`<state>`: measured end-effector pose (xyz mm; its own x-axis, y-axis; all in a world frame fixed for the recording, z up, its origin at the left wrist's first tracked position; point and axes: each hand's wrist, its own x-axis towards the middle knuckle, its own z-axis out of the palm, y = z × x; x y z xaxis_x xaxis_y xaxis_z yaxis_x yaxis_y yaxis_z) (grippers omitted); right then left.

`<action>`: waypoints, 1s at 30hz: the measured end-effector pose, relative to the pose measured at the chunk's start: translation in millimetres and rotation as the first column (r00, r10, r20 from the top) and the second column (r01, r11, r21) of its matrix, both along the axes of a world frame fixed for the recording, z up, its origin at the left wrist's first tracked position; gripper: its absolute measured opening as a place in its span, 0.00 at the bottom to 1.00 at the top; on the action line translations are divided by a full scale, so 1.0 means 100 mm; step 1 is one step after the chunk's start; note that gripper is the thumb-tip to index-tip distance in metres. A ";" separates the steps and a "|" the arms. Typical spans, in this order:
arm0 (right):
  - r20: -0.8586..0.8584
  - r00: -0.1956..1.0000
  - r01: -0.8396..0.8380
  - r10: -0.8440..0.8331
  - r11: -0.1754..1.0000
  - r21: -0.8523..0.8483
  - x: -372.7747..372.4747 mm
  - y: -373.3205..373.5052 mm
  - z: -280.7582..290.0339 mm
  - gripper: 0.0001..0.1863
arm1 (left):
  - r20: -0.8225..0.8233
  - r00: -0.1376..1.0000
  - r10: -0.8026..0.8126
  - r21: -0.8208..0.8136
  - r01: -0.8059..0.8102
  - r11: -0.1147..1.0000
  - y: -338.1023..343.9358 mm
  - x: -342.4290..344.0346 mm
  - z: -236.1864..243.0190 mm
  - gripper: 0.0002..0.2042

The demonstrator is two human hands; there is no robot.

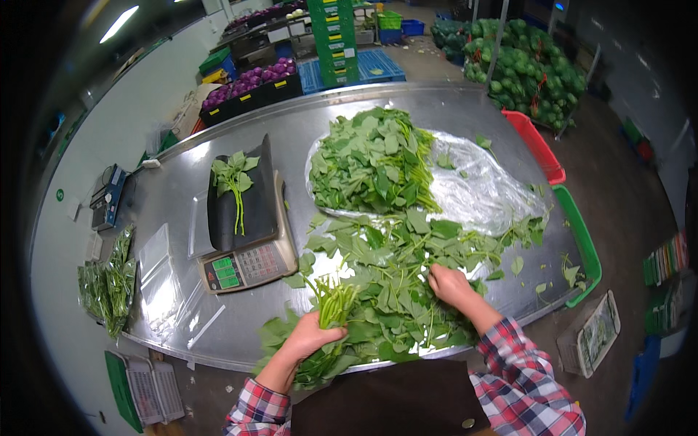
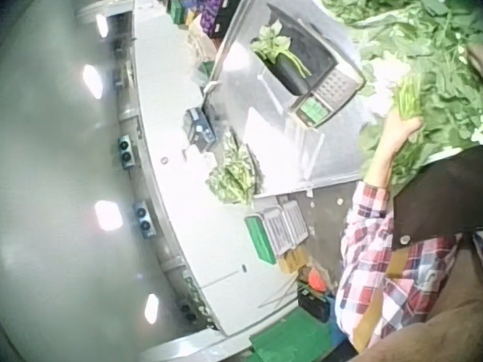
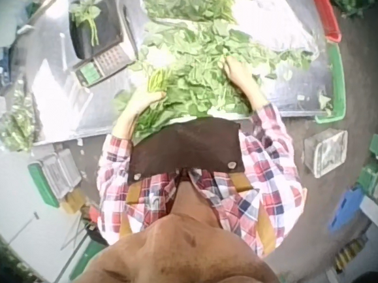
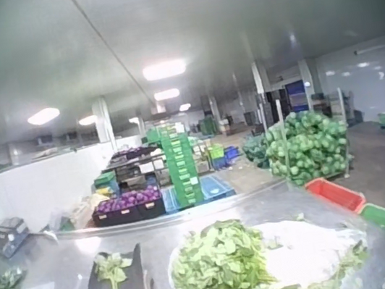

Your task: The person sorts leafy green vegetables by hand at a stainless steel table, removing yellowed leaves and stalks, bunching the stems together, weighing the bunches on a digital scale, and placing them into clear plastic bags.

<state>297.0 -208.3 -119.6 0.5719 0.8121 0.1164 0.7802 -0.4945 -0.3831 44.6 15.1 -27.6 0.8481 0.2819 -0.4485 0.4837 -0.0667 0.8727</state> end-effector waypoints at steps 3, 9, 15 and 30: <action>0.030 0.974 -0.223 0.223 0.944 0.244 -0.34 0.23 0.40 0.05 | -0.201 0.979 -0.035 0.329 0.101 0.939 0.14 0.11 -0.13 0.19; 0.001 0.950 -0.307 0.314 0.927 0.217 -0.55 0.63 0.47 0.07 | -0.230 0.960 -0.161 0.588 0.269 0.762 -0.08 0.33 0.04 0.18; -0.168 0.986 -0.046 -0.012 0.940 -0.339 0.13 0.15 0.15 0.18 | 0.337 0.929 0.150 0.326 -0.265 0.907 0.17 0.10 0.09 0.14; -0.814 0.458 -0.404 0.358 0.899 0.168 -1.04 0.46 0.68 0.43 | 0.190 0.970 -0.152 -0.404 0.219 0.888 0.12 -0.60 -0.61 0.35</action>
<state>192.9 -162.6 -51.9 0.0261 0.9642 -0.2637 0.2540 -0.2615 -0.9312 -15.1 27.1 -88.2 0.9325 -0.0731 -0.3537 0.3605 0.2452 0.9000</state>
